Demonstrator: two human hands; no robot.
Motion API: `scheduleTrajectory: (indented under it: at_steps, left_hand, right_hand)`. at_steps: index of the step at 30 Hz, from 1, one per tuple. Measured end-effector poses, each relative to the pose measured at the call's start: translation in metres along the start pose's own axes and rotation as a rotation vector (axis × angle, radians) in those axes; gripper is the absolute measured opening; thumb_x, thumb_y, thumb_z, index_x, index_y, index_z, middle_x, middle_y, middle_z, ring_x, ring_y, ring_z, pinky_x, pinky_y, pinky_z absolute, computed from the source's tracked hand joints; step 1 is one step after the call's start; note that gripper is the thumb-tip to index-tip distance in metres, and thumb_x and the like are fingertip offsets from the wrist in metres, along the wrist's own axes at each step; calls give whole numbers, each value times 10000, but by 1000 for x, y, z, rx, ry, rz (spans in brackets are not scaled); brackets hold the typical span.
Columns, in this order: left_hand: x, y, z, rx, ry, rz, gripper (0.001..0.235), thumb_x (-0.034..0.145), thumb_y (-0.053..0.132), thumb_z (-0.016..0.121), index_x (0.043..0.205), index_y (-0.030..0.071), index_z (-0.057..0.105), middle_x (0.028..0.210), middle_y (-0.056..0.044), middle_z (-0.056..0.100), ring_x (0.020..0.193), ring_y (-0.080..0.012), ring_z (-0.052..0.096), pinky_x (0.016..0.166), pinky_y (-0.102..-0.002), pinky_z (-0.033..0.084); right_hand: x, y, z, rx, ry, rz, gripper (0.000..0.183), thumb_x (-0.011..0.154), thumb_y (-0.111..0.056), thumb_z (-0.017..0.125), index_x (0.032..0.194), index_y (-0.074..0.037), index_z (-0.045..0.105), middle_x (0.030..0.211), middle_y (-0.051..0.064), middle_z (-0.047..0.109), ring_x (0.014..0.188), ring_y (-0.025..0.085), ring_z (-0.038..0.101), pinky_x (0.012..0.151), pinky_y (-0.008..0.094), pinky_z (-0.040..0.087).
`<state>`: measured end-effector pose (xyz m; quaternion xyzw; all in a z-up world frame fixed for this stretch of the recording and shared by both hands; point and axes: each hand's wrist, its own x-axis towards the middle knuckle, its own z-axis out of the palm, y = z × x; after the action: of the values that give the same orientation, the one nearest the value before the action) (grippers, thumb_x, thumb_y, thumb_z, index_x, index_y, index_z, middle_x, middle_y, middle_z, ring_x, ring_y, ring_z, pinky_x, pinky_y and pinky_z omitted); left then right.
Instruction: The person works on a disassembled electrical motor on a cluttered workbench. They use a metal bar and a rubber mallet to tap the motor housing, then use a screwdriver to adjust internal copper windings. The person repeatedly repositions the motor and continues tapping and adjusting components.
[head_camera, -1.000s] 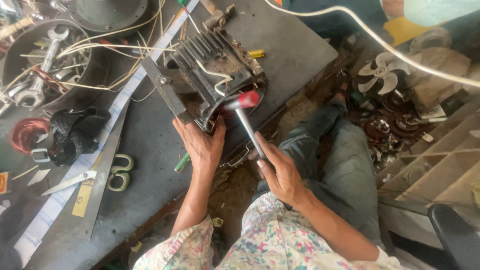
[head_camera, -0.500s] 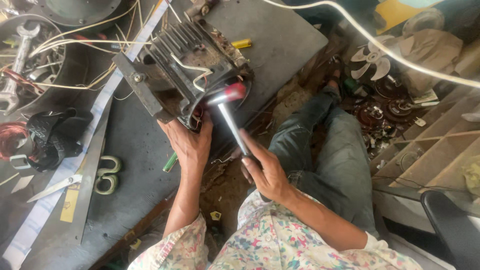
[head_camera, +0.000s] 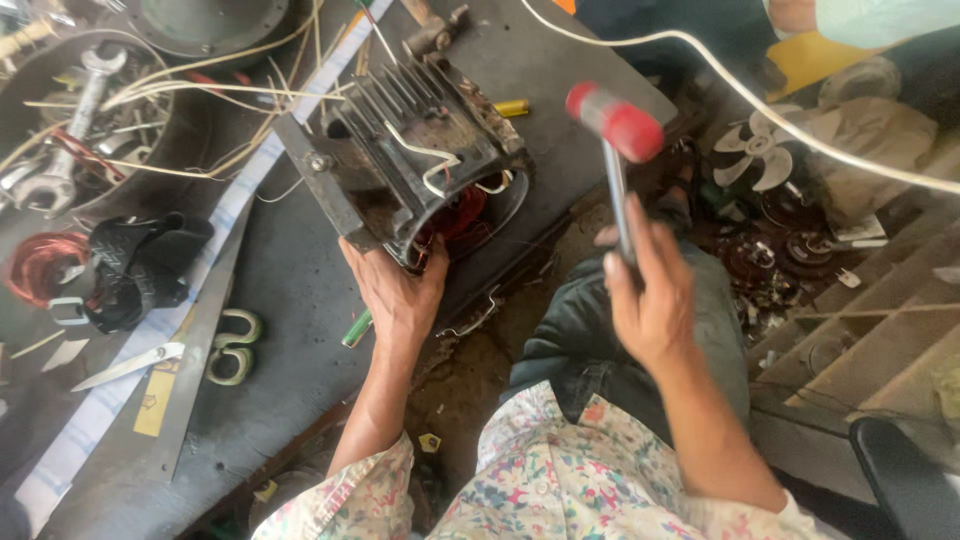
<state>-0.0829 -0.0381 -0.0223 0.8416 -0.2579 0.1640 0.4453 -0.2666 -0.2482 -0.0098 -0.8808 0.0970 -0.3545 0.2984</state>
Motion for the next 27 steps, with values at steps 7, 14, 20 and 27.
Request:
scheduleTrajectory:
  at_steps: [7, 14, 20, 27]
  left_hand:
    - [5, 11, -4, 31, 0, 17, 641, 777, 145, 823, 1300, -21, 492, 1262, -248, 523, 1166, -454, 481, 1014, -554, 408]
    - [3, 14, -6, 40, 4, 37, 682, 764, 152, 827, 1327, -10, 478, 1287, -249, 510, 1162, -451, 481, 1011, -551, 412]
    - [2, 10, -7, 29, -14, 88, 660, 780, 168, 806, 1329, 13, 475, 1321, -256, 498, 1221, -438, 480, 1036, -565, 420]
    - [20, -18, -26, 31, -176, 241, 628, 818, 327, 798, 1289, 40, 498, 1213, -226, 585, 1133, -396, 591, 1012, -530, 496]
  right_hand:
    - [103, 15, 0, -513, -160, -63, 491, 908, -130, 768, 1386, -109, 656, 1195, 140, 642, 932, 328, 687, 722, 429, 570]
    - [91, 8, 25, -235, -8, -147, 140, 953, -106, 772, 1089, -91, 744, 1112, 84, 713, 1018, 269, 696, 877, 399, 576]
    - [46, -10, 54, -59, -143, -107, 228, 874, -192, 812, 1045, -63, 734, 1019, 113, 730, 936, 267, 699, 838, 391, 566]
    - [21, -34, 62, 21, -244, -111, 212, 905, -127, 764, 1109, -70, 749, 952, 88, 725, 849, 274, 696, 762, 389, 569]
